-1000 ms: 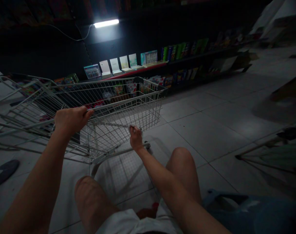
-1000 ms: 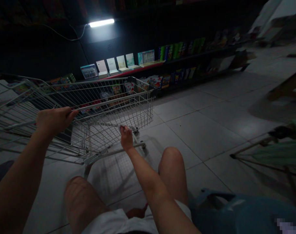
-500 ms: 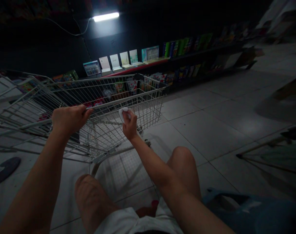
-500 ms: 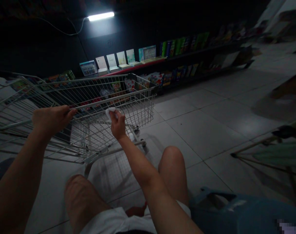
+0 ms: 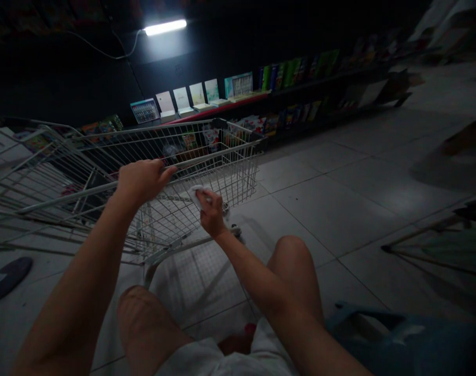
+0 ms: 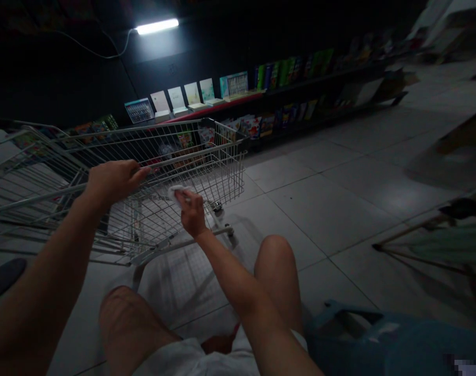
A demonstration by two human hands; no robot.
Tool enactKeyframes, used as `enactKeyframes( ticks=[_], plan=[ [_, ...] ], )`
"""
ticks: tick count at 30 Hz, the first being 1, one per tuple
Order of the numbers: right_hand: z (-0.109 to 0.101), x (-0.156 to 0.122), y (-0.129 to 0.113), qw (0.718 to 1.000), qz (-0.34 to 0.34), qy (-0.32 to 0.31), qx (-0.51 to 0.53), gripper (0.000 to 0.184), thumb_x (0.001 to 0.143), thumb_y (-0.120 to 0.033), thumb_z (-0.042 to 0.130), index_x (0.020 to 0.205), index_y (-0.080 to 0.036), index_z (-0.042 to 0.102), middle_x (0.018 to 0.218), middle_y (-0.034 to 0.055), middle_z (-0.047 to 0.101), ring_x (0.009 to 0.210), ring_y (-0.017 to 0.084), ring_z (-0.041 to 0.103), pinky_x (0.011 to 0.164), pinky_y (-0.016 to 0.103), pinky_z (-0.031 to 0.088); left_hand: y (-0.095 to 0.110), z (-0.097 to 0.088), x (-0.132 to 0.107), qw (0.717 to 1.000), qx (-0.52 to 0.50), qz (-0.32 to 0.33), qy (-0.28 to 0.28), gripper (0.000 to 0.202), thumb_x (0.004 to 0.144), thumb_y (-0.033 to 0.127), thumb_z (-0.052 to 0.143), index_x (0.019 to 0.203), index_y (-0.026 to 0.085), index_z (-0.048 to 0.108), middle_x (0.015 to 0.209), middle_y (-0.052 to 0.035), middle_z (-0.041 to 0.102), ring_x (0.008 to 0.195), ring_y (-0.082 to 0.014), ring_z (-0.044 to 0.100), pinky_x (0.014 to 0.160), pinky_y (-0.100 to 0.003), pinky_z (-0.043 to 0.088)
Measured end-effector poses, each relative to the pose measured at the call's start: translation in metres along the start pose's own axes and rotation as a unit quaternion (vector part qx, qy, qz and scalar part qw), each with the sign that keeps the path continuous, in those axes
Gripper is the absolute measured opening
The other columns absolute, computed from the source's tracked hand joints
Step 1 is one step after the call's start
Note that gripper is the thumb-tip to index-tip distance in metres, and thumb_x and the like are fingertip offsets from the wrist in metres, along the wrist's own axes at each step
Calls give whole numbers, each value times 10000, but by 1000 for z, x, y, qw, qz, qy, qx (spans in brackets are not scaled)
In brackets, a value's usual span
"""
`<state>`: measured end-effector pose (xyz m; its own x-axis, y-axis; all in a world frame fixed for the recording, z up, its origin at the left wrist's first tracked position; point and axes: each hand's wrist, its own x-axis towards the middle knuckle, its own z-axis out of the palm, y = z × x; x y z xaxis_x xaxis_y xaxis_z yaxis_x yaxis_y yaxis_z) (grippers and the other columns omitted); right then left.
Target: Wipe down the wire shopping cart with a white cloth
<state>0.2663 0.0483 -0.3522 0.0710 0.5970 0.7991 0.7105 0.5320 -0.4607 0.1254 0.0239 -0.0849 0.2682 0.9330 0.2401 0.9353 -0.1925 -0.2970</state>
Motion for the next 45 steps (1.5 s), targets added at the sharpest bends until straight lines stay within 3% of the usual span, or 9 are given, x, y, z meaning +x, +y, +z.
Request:
enactKeyframes(
  ticks=[7, 15, 19, 25, 32, 35, 39, 42, 45],
  plan=[
    [43, -38, 17, 997, 14, -77, -15, 492, 851, -20, 484, 1227, -240, 712, 1240, 97, 569, 1173, 205, 487, 1038, 379, 496, 60, 13, 43, 997, -20, 63, 39, 615, 1002, 589, 301, 1139, 137, 694, 1013, -195, 755, 949, -344, 719, 788, -415, 488],
    [32, -91, 66, 981, 19, -193, -33, 488, 870, -10, 494, 1225, -247, 731, 1170, 101, 585, 1034, 189, 483, 1018, 334, 477, 50, 26, 43, 995, -19, 72, 65, 582, 1018, 550, 281, 1133, 151, 689, 1008, -185, 755, 929, -332, 713, 800, -430, 473],
    [22, -89, 72, 973, 21, -226, -45, 485, 845, -1, 510, 1152, -278, 764, 1126, 69, 601, 1025, 182, 488, 998, 329, 482, 47, 26, 42, 995, -8, 73, 64, 558, 1015, 534, 310, 1127, 144, 694, 992, -183, 753, 926, -345, 712, 781, -424, 467],
    [25, -55, 55, 986, 39, -149, -67, 525, 895, -29, 500, 1290, -314, 697, 1242, 82, 555, 1184, 211, 469, 1106, 381, 390, 39, 28, 42, 995, 5, 70, 77, 570, 1017, 527, 297, 1100, 136, 704, 978, -182, 761, 919, -361, 722, 736, -410, 464],
    [17, -72, 66, 964, 44, -259, -50, 463, 836, -11, 539, 1112, -293, 782, 1096, 75, 606, 1012, 188, 511, 998, 345, 455, 23, 29, 38, 997, -2, 54, 63, 626, 1006, 569, 258, 1073, 155, 723, 966, -173, 763, 906, -356, 721, 716, -397, 452],
    [-1, -44, 56, 987, 55, -143, -45, 519, 799, 15, 502, 1165, -256, 750, 1114, 84, 561, 1082, 204, 503, 1030, 374, 449, 15, 32, 37, 997, 0, 42, 68, 659, 1008, 577, 222, 1064, 162, 730, 972, -174, 767, 909, -365, 726, 703, -393, 450],
    [-22, 51, 24, 995, -6, 95, -25, 542, 850, -37, 468, 1320, -257, 624, 1284, 95, 445, 1241, 245, 436, 1085, 448, 430, 6, 35, 34, 997, 8, 36, 73, 652, 1008, 569, 216, 1066, 173, 732, 979, -168, 774, 911, -362, 731, 693, -384, 446],
    [-21, 98, 9, 992, -31, 116, -46, 529, 912, -82, 455, 1406, -249, 539, 1343, 106, 416, 1273, 254, 418, 1093, 449, 419, 0, 35, 30, 997, 12, 35, 72, 656, 1004, 579, 215, 1053, 181, 734, 973, -161, 776, 909, -354, 732, 684, -378, 439],
    [-5, 78, 15, 994, -44, 55, -79, 418, 959, -137, 456, 1345, -220, 593, 1298, 114, 490, 1205, 233, 463, 1062, 407, 430, -7, 36, 26, 997, 18, 38, 70, 651, 1004, 578, 210, 1060, 193, 731, 969, -154, 776, 901, -348, 730, 680, -376, 433]
  ],
)
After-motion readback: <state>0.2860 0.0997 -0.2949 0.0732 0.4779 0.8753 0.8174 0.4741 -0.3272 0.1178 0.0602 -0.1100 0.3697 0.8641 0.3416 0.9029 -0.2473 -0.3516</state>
